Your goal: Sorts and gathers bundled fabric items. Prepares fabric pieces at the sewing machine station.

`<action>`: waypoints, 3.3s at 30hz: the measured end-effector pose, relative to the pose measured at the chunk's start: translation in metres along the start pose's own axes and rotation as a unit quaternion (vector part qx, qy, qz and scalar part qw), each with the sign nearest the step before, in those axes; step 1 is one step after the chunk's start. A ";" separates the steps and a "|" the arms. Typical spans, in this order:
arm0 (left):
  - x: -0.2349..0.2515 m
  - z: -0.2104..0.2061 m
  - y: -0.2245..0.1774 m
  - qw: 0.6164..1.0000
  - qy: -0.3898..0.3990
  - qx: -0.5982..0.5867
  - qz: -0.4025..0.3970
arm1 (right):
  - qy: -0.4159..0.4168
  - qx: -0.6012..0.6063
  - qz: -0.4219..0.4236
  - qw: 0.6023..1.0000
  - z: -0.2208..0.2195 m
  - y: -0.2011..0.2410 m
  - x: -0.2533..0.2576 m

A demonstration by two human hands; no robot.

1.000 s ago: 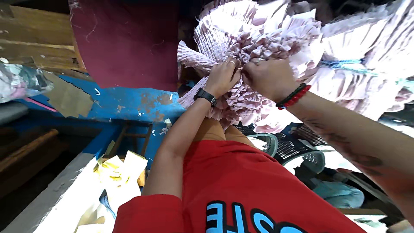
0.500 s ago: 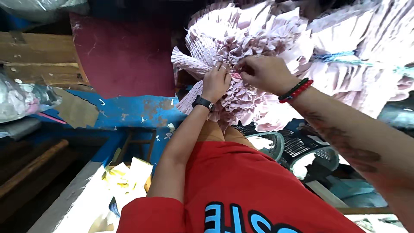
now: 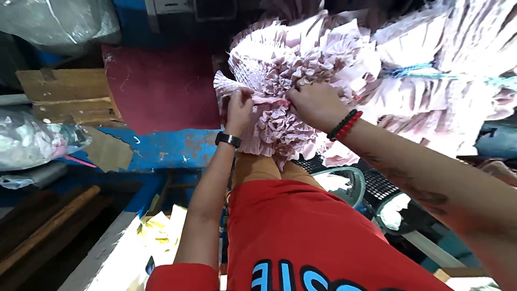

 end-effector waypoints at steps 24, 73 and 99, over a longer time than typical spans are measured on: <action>-0.020 0.072 0.081 0.923 -0.198 -0.119 0.309 | -0.201 0.423 -0.345 0.814 0.010 -0.198 -0.122; 0.025 -0.033 -0.047 0.988 0.037 0.064 0.135 | -0.089 0.574 -0.186 0.793 -0.056 -0.020 -0.051; 0.045 -0.062 -0.056 0.972 0.022 0.138 0.190 | -0.047 0.635 -0.221 0.739 -0.090 -0.073 -0.035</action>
Point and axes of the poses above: each hand's wrist, its own x-axis towards the middle knuckle, its own z-axis out of the back of the hand, y = z × x, the point moved 5 cm from there along x, towards the middle knuckle, and after that the axes turned 9 degrees about -z, right-handed, at the moved point
